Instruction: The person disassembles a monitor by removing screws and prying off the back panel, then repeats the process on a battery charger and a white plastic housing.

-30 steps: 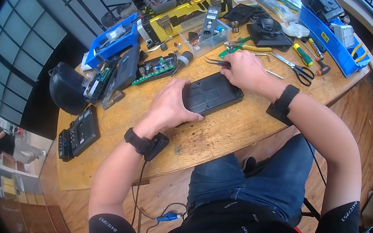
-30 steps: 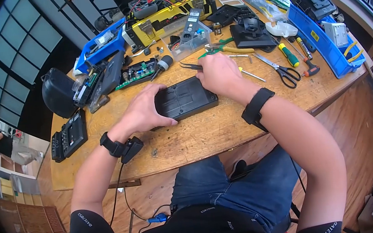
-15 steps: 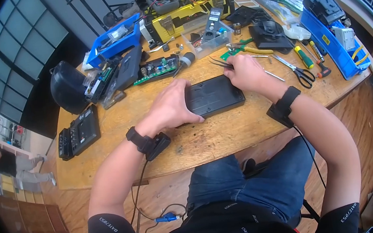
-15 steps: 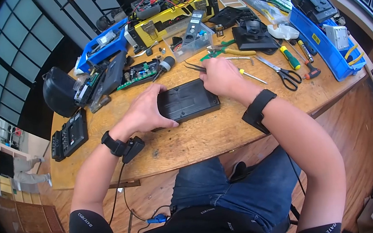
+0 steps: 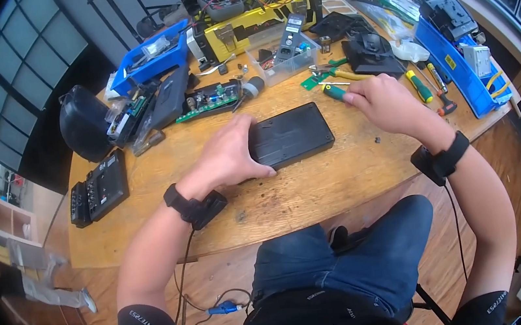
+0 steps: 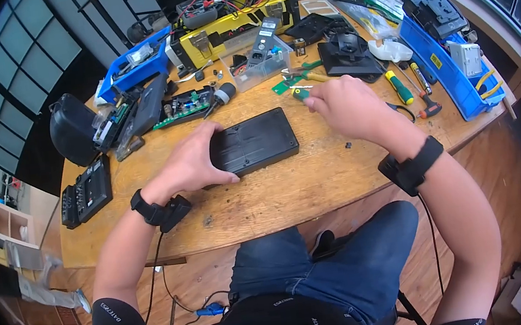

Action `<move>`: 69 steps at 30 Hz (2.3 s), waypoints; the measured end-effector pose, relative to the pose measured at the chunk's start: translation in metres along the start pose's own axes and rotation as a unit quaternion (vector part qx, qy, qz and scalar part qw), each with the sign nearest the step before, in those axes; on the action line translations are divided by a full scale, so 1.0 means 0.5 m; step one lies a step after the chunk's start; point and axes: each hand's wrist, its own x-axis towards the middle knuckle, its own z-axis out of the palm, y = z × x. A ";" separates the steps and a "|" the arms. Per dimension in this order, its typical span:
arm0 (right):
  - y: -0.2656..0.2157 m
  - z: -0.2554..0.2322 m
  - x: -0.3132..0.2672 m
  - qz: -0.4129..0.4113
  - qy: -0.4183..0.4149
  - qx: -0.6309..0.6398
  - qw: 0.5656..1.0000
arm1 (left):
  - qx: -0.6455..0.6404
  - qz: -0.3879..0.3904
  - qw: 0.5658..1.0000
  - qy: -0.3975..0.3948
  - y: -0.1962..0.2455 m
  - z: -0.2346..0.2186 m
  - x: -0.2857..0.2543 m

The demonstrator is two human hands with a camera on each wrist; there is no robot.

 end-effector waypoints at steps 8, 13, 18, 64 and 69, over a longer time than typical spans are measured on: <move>-0.037 -0.016 -0.044 -0.100 -0.062 -0.069 0.991 | -0.004 0.021 1.000 0.010 -0.014 0.005 -0.001; -0.058 0.025 -0.049 -0.162 -0.071 -0.077 0.981 | -0.008 0.016 1.000 0.009 -0.013 0.005 -0.002; -0.060 0.048 -0.043 -0.174 -0.060 -0.065 0.981 | -0.007 0.022 1.000 0.015 -0.019 0.009 -0.001; -0.127 0.105 -0.082 -0.153 -0.001 -0.183 0.971 | 0.004 0.021 1.000 0.006 -0.008 0.000 -0.001; -0.139 0.117 -0.116 -0.166 0.052 -0.195 0.965 | 0.005 0.038 0.999 0.015 -0.020 0.006 0.002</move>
